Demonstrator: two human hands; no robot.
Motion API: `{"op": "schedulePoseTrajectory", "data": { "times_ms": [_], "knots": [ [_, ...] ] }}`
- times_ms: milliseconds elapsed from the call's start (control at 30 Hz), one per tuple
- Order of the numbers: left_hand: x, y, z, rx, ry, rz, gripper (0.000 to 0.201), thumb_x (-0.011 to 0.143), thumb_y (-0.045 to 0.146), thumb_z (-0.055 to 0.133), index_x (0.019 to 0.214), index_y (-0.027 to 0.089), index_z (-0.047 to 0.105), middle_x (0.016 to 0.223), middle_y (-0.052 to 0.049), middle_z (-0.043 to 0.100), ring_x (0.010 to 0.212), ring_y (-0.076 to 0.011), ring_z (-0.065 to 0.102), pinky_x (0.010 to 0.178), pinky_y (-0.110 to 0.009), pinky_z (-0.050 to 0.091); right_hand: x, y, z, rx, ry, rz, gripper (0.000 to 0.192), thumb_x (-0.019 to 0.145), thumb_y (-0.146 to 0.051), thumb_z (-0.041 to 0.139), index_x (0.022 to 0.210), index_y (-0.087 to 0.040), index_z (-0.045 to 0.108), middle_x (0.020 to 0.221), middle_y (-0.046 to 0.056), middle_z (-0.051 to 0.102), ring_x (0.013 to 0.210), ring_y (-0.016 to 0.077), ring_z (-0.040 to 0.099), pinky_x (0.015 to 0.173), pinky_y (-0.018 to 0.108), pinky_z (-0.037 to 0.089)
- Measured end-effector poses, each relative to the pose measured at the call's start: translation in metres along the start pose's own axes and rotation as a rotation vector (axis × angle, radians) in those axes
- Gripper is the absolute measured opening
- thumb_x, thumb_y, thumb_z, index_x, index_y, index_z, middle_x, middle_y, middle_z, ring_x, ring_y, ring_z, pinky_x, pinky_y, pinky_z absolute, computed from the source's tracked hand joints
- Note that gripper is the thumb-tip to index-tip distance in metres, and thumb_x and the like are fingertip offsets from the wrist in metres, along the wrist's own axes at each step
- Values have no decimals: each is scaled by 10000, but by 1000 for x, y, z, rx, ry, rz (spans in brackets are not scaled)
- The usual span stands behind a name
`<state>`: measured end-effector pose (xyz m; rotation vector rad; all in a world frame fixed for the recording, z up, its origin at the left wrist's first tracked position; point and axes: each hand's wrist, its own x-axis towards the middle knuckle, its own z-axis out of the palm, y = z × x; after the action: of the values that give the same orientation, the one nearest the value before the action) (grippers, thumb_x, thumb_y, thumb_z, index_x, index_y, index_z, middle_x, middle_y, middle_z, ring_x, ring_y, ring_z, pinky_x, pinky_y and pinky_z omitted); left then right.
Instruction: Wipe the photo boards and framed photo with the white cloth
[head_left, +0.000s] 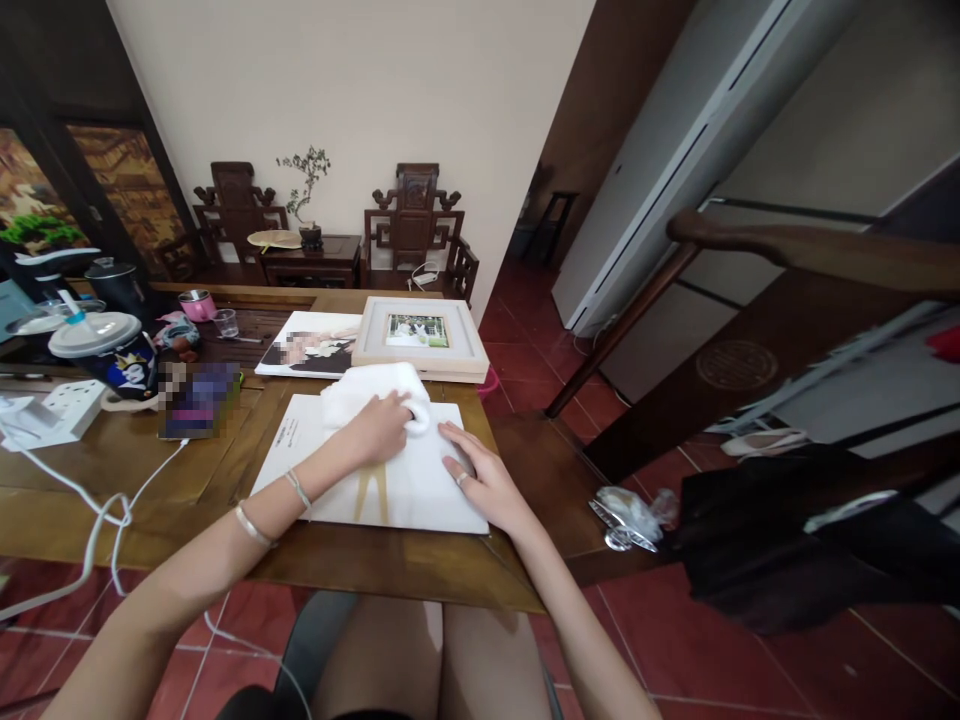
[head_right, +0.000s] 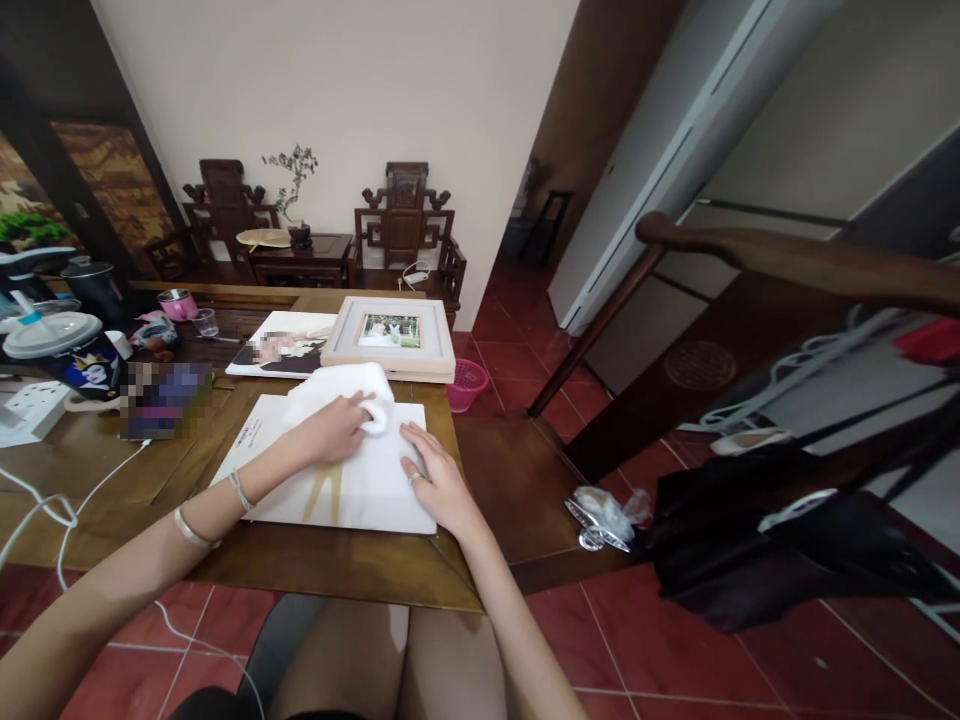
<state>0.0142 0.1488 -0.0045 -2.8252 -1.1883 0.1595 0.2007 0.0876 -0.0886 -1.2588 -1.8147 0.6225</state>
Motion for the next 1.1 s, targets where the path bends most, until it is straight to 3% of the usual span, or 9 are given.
{"op": "schedulePoseTrajectory", "data": {
  "times_ms": [133,233,300,433,500,600,833,967,1100],
  "knots": [
    [-24,27,6,51,5,10,326,802,60,473,1058,73,674,1423,-228,431,1319,-342,410,1034,-513,357,0,2,0,9,-3,4,427,866,-285,508,1288,-239,557,1392,96,520,1323,255,435,1116,486,320],
    [-68,66,11,120,-5,118,314,796,182,577,1073,83,689,1433,-248,407,1312,-420,396,1017,-574,354,0,4,1,12,-2,-5,428,868,-270,499,1292,-240,552,1393,95,520,1327,251,430,1124,495,304],
    [-101,88,12,148,19,178,309,816,224,586,1087,121,696,1433,-218,425,1297,-414,423,1018,-575,357,-1,5,1,14,-5,-23,429,871,-263,489,1295,-238,549,1394,94,519,1334,247,422,1130,494,296],
    [-139,98,3,24,18,293,319,812,354,609,1045,167,719,1454,-175,415,1318,-395,405,1035,-538,368,-1,5,0,10,-13,-35,424,872,-278,499,1292,-244,549,1396,91,518,1338,253,416,1132,495,295],
    [-135,89,-4,-44,-25,298,305,811,335,604,1035,160,713,1468,-164,397,1337,-365,390,1044,-508,376,-1,5,0,3,-16,-35,430,869,-270,495,1295,-242,546,1395,92,518,1341,256,411,1133,498,292],
    [-106,65,-9,-103,-70,201,257,823,192,536,1012,139,701,1474,-151,393,1362,-322,365,1073,-489,354,-1,5,0,-13,-17,-27,442,867,-256,477,1302,-224,543,1391,105,520,1339,257,414,1132,500,295],
    [-39,-3,3,-315,-37,38,326,817,69,437,1067,132,637,1511,-116,336,1432,-269,215,1145,-522,208,-1,5,0,-11,-14,-8,429,868,-295,514,1291,-236,552,1395,100,516,1332,256,425,1121,494,313],
    [-38,-37,12,-392,-17,-23,347,877,116,361,1135,156,591,1508,-90,347,1443,-234,180,1154,-495,204,-1,6,1,2,-7,-2,427,870,-305,510,1288,-228,554,1399,102,512,1333,251,422,1129,488,303],
    [-57,-60,24,-363,15,-95,356,884,131,337,1140,142,585,1537,-84,278,1451,-231,137,1171,-500,147,-1,6,2,24,2,-14,421,869,-303,515,1282,-236,558,1397,96,516,1334,248,421,1132,489,298]
  ]
}}
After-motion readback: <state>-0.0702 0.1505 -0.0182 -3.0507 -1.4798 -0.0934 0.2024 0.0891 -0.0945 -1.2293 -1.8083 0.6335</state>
